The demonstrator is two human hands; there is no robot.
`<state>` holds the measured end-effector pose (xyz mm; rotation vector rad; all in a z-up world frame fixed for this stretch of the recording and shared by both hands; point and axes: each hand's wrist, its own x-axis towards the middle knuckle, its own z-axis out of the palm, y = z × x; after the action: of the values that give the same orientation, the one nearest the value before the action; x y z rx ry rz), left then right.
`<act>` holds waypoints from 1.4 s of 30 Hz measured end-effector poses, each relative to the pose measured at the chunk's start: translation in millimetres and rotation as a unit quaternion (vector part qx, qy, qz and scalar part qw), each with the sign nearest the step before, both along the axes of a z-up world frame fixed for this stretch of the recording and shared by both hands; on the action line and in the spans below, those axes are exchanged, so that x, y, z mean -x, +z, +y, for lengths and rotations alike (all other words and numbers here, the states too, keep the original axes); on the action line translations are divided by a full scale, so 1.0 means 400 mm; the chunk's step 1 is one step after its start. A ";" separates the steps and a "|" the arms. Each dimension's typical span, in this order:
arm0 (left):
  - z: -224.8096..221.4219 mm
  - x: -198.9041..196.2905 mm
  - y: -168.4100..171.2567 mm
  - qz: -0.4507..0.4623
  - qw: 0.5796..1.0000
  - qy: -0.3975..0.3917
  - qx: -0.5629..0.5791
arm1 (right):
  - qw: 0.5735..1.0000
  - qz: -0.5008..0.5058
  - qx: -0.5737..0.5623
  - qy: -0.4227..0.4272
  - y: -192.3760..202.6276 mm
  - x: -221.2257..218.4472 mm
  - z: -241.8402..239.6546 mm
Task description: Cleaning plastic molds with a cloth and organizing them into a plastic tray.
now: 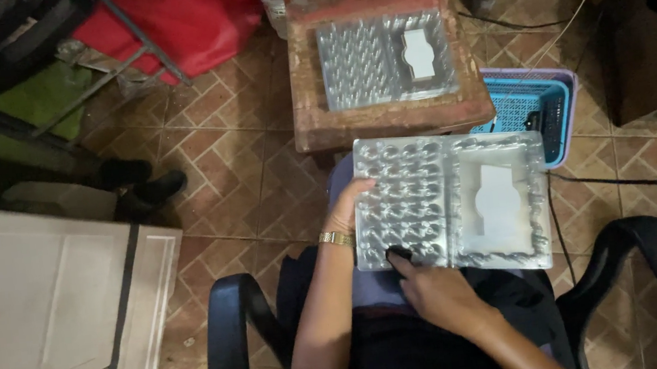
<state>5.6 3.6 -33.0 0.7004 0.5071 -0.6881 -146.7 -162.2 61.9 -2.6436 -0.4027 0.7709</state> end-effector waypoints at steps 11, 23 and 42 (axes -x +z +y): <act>0.006 -0.003 -0.011 -0.009 1.000 -0.018 -0.018 | 0.998 0.016 -0.053 0.000 0.033 -0.015 -0.041; 0.000 -0.002 0.016 -0.007 0.999 -0.028 -0.017 | 0.972 0.069 -0.181 -0.132 0.034 0.006 -0.123; 0.002 0.013 0.072 0.020 0.999 0.002 -0.025 | 0.998 0.016 0.056 -0.035 0.027 -0.001 -0.074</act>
<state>0.6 4.4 -4.0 0.7339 0.5648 -0.6895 -146.5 -192.0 72.6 -2.7282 -0.2631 0.8344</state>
